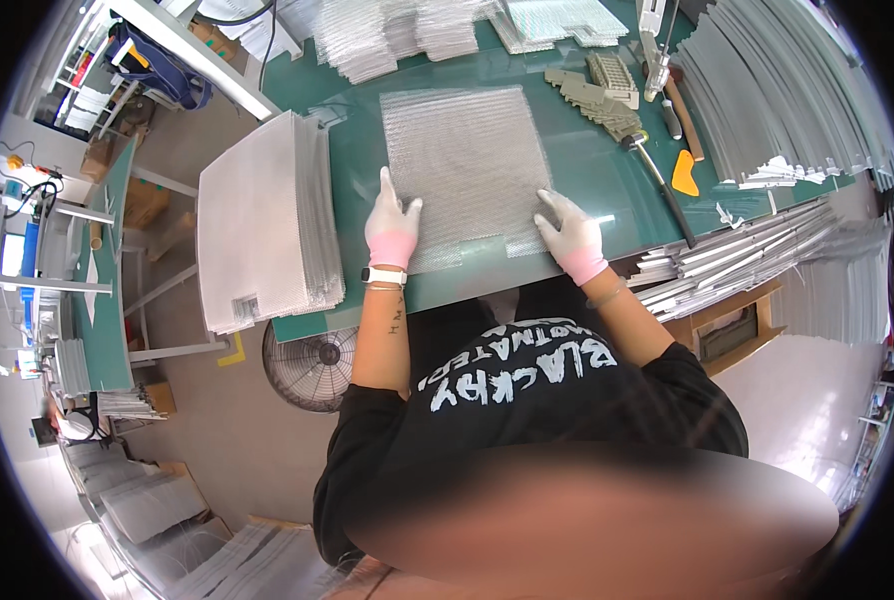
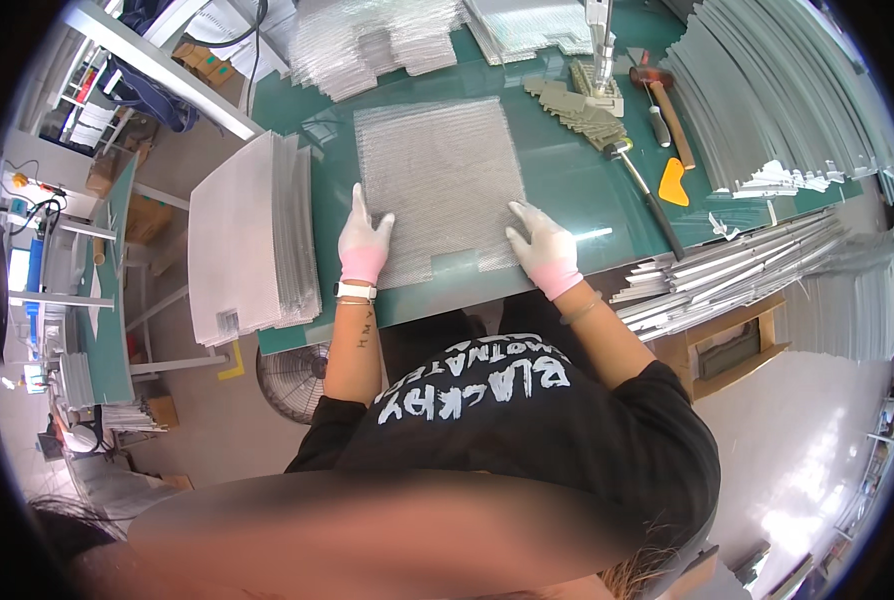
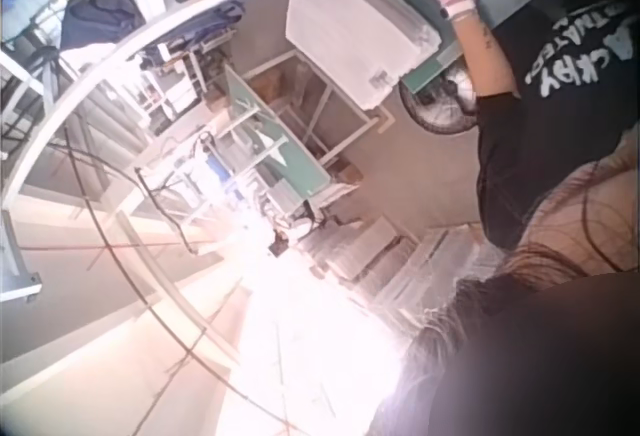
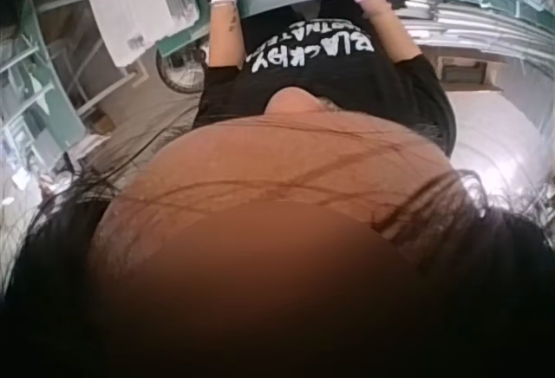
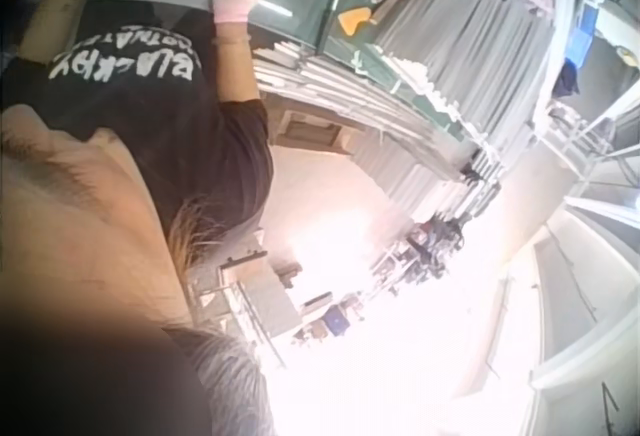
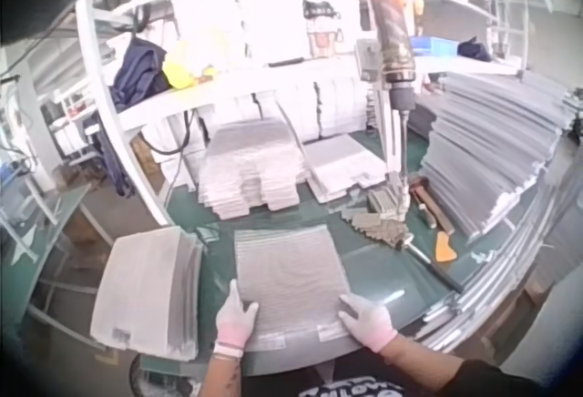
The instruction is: Assemble metal mesh filters by attaching frames and securing them with a drill.
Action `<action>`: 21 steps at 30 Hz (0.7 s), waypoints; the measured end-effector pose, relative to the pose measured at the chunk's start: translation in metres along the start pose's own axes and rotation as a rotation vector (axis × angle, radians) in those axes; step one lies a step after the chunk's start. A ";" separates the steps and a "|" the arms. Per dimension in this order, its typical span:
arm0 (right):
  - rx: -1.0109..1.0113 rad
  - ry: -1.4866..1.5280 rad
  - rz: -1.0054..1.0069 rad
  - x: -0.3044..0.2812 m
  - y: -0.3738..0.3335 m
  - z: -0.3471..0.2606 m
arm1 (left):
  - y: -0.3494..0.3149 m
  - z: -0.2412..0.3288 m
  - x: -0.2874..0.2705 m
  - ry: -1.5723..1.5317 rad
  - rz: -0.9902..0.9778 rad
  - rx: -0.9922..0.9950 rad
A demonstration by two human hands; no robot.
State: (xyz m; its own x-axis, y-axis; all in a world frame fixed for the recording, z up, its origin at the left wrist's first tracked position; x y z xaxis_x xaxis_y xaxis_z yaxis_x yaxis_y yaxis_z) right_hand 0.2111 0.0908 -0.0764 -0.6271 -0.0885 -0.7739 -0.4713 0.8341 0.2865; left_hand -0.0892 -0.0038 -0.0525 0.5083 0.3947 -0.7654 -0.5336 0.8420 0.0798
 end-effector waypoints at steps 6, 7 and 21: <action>-0.031 -0.064 0.007 0.007 0.000 0.005 | -0.001 -0.003 0.002 -0.061 0.006 -0.021; -0.024 -0.063 0.001 0.007 0.000 0.005 | 0.000 -0.003 0.001 -0.050 0.010 -0.018; -0.028 -0.501 -0.296 -0.040 0.020 -0.012 | 0.030 -0.019 0.009 0.433 -0.238 0.184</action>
State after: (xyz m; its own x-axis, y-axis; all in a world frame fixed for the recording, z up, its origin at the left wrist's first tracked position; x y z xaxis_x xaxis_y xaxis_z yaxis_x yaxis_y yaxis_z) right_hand 0.2195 0.1044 -0.0327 -0.0992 -0.0421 -0.9942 -0.6022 0.7979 0.0263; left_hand -0.1134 0.0180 -0.0689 0.2539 0.0293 -0.9668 -0.2904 0.9557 -0.0473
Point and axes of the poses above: each hand's wrist, its own y-axis towards the middle knuckle, its own x-axis out of the palm, z = x × y, the point moved 3 cm from there along y, towards the middle knuckle, and after that the axes turned 5 degrees about -y, right-handed, at the moved point
